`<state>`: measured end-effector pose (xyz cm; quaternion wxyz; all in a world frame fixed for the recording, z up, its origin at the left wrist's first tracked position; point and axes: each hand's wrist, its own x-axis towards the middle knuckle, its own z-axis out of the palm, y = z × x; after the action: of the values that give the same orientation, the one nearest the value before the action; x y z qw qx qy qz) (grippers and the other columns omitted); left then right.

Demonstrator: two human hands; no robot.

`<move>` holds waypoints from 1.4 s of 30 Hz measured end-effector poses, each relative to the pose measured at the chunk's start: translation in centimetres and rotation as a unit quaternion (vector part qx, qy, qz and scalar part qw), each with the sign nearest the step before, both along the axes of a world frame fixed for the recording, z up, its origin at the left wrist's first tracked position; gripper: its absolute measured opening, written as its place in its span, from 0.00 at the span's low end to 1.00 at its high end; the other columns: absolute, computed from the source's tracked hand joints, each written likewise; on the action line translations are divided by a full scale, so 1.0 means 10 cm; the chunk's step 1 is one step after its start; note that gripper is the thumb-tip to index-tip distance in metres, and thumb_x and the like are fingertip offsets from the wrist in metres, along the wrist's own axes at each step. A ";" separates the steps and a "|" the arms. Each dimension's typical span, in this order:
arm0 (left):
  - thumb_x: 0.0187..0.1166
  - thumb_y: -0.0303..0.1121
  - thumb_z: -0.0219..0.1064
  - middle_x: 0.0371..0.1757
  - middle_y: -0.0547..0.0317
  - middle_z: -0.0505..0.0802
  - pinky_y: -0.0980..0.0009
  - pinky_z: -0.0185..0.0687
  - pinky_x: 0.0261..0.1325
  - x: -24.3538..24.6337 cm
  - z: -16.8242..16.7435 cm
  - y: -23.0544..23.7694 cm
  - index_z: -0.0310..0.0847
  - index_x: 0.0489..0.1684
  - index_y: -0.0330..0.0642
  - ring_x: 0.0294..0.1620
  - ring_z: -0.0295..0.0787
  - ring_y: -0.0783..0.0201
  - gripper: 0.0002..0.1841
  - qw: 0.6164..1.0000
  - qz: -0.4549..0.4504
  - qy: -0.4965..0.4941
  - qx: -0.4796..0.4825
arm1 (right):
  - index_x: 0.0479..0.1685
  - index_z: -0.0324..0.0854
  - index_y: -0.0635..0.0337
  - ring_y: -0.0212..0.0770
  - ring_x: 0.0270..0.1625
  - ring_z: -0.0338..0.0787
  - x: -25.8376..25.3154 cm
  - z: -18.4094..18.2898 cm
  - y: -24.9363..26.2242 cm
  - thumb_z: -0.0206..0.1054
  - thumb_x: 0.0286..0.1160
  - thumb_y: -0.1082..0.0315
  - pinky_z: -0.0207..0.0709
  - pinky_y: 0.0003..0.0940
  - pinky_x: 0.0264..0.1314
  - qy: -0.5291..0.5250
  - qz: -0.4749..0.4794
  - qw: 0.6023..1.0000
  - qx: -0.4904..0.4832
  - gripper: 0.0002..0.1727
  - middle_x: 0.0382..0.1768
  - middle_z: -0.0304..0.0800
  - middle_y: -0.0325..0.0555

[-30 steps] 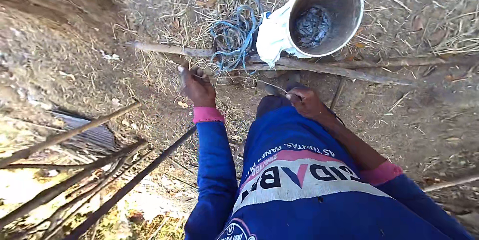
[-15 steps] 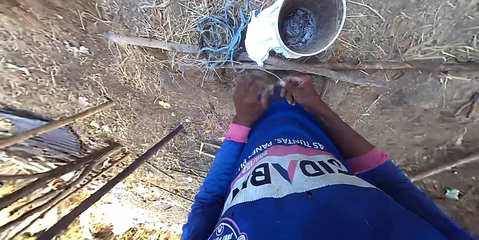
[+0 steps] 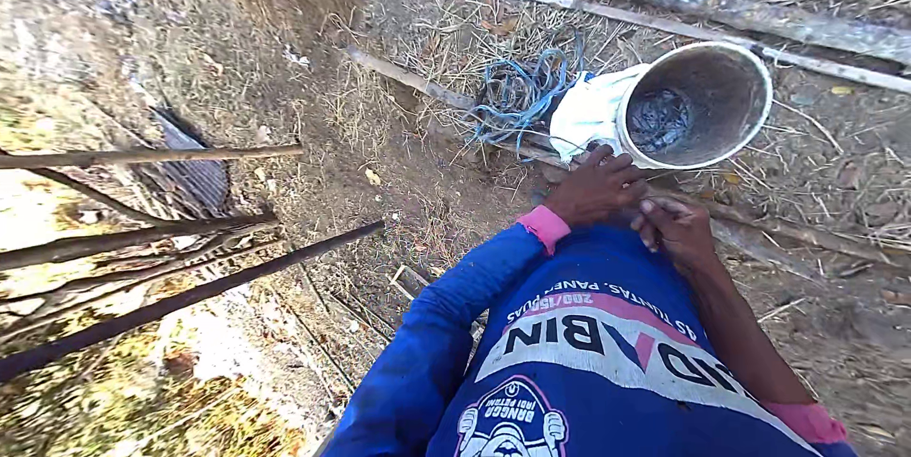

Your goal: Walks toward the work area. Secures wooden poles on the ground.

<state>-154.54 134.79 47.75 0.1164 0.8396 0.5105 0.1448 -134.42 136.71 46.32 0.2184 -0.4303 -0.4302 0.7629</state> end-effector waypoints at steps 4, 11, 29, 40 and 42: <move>0.81 0.32 0.66 0.48 0.56 0.93 0.49 0.71 0.74 0.02 0.01 -0.04 0.92 0.44 0.48 0.58 0.87 0.53 0.07 1.000 -0.013 -0.004 0.002 | 0.43 0.87 0.62 0.21 0.14 0.80 0.06 -0.02 0.00 0.59 0.85 0.73 0.75 0.16 0.17 -0.013 0.004 1.000 0.014 0.10 0.23 0.92 0.31; 0.80 0.30 0.66 0.40 0.56 0.92 0.57 0.77 0.53 -0.02 0.02 -0.01 0.93 0.41 0.48 0.50 0.87 0.53 0.08 0.999 -0.029 0.016 0.025 | 0.41 0.87 0.63 0.20 0.14 0.79 0.05 -0.08 -0.03 0.61 0.84 0.74 0.74 0.15 0.18 -0.022 -0.003 0.999 0.036 0.09 0.23 0.92 0.31; 0.83 0.33 0.68 0.34 0.51 0.92 0.57 0.82 0.38 -0.22 0.21 -0.25 0.94 0.48 0.44 0.38 0.88 0.51 0.09 0.982 0.143 -0.107 0.065 | 0.67 0.80 0.65 0.26 0.18 0.81 0.04 0.00 0.11 0.59 0.88 0.66 0.75 0.21 0.16 0.105 0.041 0.993 0.027 0.17 0.44 0.96 0.44; 0.82 0.32 0.68 0.42 0.49 0.94 0.57 0.83 0.42 -0.10 0.28 -0.39 0.95 0.49 0.42 0.43 0.89 0.51 0.09 0.980 0.152 -0.109 0.068 | 0.49 0.83 0.65 0.25 0.16 0.77 -0.03 0.04 0.12 0.59 0.87 0.69 0.69 0.19 0.15 0.174 0.038 0.983 0.031 0.09 0.36 0.94 0.45; 0.81 0.32 0.69 0.43 0.49 0.94 0.58 0.84 0.44 -0.09 0.30 -0.40 0.95 0.48 0.42 0.44 0.90 0.51 0.09 0.979 0.153 -0.117 0.061 | 0.46 0.84 0.63 0.25 0.15 0.77 -0.02 0.04 0.13 0.61 0.86 0.68 0.68 0.19 0.15 0.202 0.040 0.979 0.017 0.08 0.33 0.94 0.44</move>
<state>-155.42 130.75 50.78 0.1004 0.7342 0.6058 0.2895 -134.67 137.97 46.69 0.2772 -0.2463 -0.4072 0.8347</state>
